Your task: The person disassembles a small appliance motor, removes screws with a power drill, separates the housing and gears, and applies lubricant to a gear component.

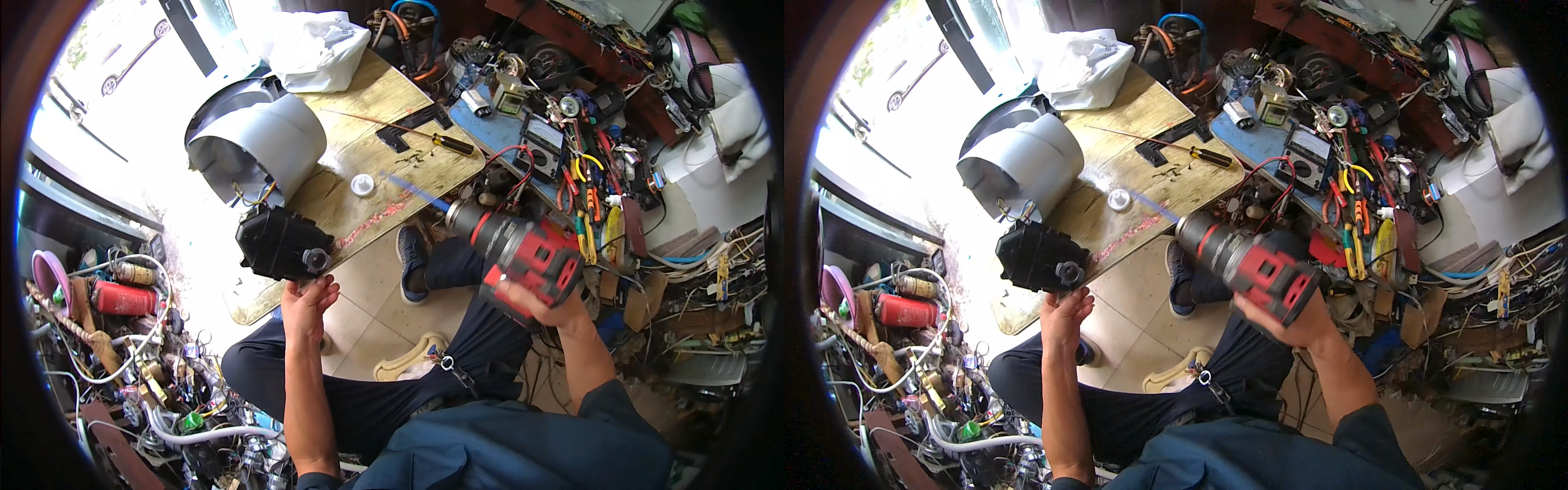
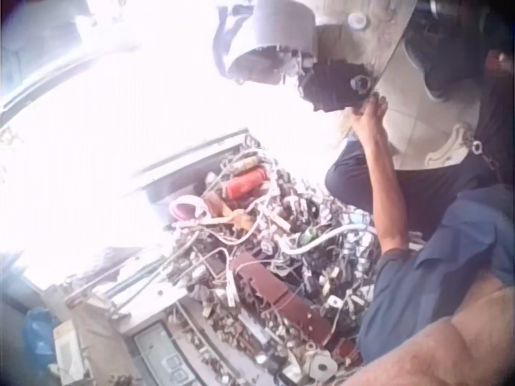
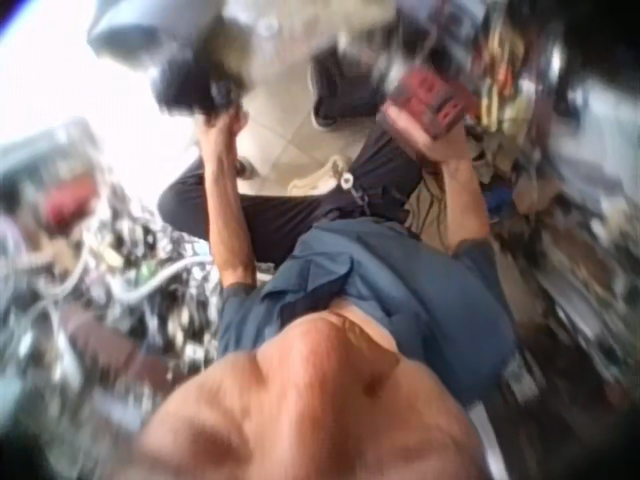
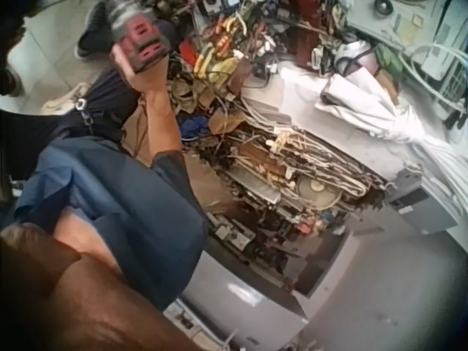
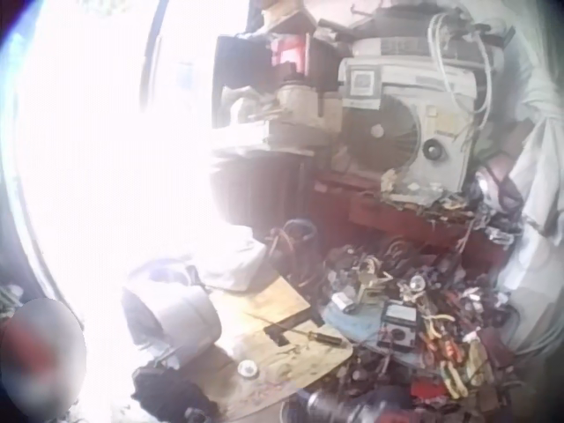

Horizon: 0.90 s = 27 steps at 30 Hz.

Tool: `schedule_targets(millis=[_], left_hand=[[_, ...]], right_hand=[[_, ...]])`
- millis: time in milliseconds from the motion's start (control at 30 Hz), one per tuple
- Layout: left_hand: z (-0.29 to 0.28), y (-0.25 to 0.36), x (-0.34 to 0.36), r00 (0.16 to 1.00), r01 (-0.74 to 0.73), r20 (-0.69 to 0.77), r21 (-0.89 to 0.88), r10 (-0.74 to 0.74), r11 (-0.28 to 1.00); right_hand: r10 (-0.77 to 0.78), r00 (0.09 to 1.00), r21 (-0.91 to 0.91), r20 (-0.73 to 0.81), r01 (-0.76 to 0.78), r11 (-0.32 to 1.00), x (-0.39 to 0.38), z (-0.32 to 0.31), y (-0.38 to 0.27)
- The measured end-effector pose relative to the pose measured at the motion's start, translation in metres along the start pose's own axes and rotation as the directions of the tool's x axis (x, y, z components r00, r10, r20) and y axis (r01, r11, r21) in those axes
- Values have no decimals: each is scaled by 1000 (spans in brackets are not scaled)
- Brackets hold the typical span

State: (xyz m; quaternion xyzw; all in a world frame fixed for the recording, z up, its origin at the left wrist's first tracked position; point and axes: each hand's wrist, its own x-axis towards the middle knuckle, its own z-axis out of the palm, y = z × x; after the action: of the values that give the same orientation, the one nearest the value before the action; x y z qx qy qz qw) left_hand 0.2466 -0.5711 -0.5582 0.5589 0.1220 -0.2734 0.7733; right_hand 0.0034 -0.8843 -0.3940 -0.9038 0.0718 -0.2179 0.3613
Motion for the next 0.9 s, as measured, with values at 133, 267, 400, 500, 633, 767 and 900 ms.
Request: schedule_targets(millis=[133,267,400,500,633,767,900], left_hand=[[3,1,-1,1000,10,2,22,-10,1000],[6,3,-4,1000,-11,-23,75,13,997],[9,4,-1,1000,-17,-22,131,20,991],[17,5,-3,999,-30,-21,180,34,983],[14,6,-3,999,-29,-16,187,33,982],[17,8,-5,999,-13,-36,172,20,985],[13,3,-1,999,12,-52,173,-3,985]], right_hand=[[437,883,442,-170,-328,835,38,-8,20],[428,802,552,-417,-151,820,109,-9,62],[378,746,586,-549,21,810,176,-11,112],[335,755,558,-564,50,828,216,-14,151],[365,778,676,-511,101,730,259,-1,191],[397,801,749,-447,94,656,288,9,217],[398,813,779,-424,103,619,308,17,249]])
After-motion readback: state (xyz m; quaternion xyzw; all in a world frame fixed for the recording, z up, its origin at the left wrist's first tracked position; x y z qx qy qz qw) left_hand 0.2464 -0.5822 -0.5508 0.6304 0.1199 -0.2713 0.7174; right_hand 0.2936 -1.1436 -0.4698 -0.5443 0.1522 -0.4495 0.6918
